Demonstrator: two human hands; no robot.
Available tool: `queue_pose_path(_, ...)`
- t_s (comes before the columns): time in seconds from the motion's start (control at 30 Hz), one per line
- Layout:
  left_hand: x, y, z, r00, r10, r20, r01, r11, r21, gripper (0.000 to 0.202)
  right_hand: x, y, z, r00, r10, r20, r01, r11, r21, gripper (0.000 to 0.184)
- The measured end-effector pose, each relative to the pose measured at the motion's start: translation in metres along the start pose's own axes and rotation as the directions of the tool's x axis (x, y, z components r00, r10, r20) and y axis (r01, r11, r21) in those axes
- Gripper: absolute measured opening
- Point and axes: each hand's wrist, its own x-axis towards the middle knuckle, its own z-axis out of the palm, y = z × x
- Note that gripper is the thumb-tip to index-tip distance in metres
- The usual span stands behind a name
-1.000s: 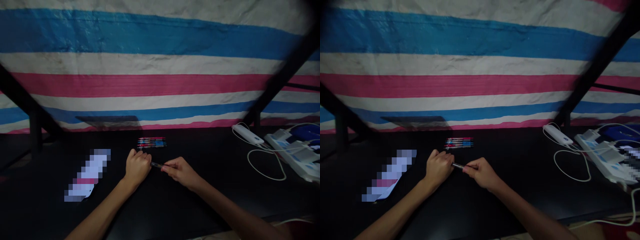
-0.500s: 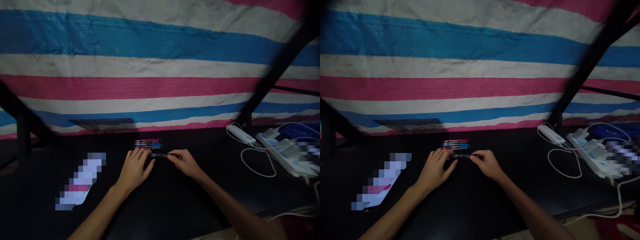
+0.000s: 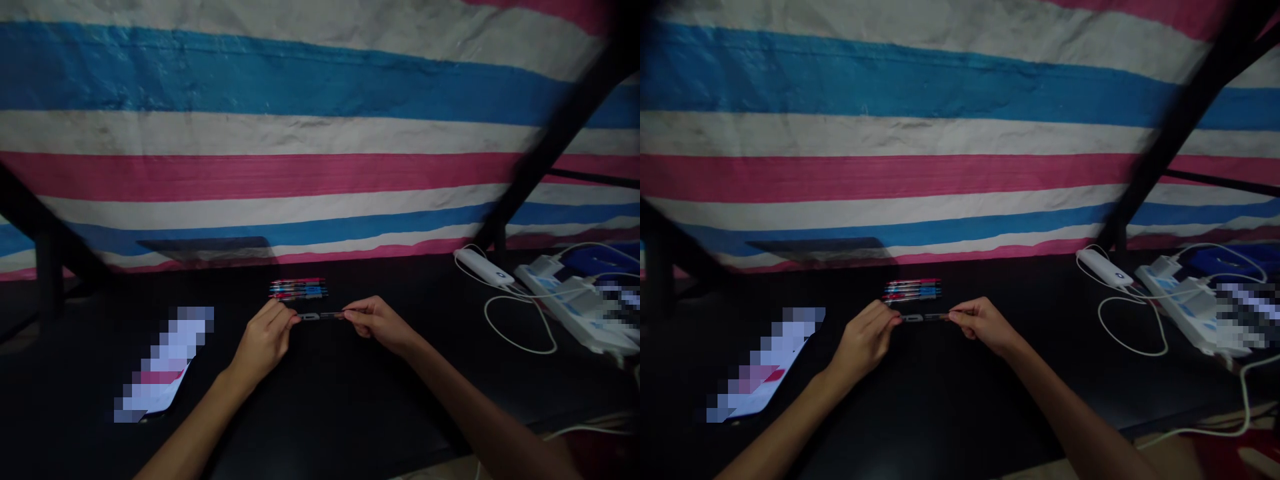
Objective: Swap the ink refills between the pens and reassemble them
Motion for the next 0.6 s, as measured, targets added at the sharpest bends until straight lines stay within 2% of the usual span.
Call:
queue_pose_path(0.13,0.0011,0.0047,0.0007,0.984,-0.16,0.074,0.164,0.985,-0.061,0.027,0.002,-0.0002,-0.0007,0.987,-0.132,-0.091,0.113,0.975,-0.191,0.031)
queue_pose_path(0.2,0.0024,0.0056,0.0002,0.971,-0.216,0.1,0.227,0.966,-0.121,0.03,0.0033,-0.0009,-0.0002,0.98,-0.169,-0.11,0.141,0.965,-0.223,0.035)
queue_pose_path(0.4,0.0047,0.004,-0.0015,0.964,-0.255,0.08,0.265,0.946,-0.188,0.021,0.0056,-0.001,0.0019,0.991,0.008,-0.135,-0.033,0.982,-0.186,0.045)
queue_pose_path(0.53,0.0048,0.0035,-0.002,0.961,-0.273,0.043,0.276,0.941,-0.195,0.018,0.0034,-0.0041,0.0024,0.982,-0.111,-0.153,0.091,0.987,-0.136,0.028)
queue_pose_path(0.6,0.0047,0.0031,-0.0022,0.96,-0.278,0.031,0.279,0.942,-0.189,0.017,0.0023,-0.0058,0.0023,0.977,-0.127,-0.173,0.116,0.99,-0.075,0.034)
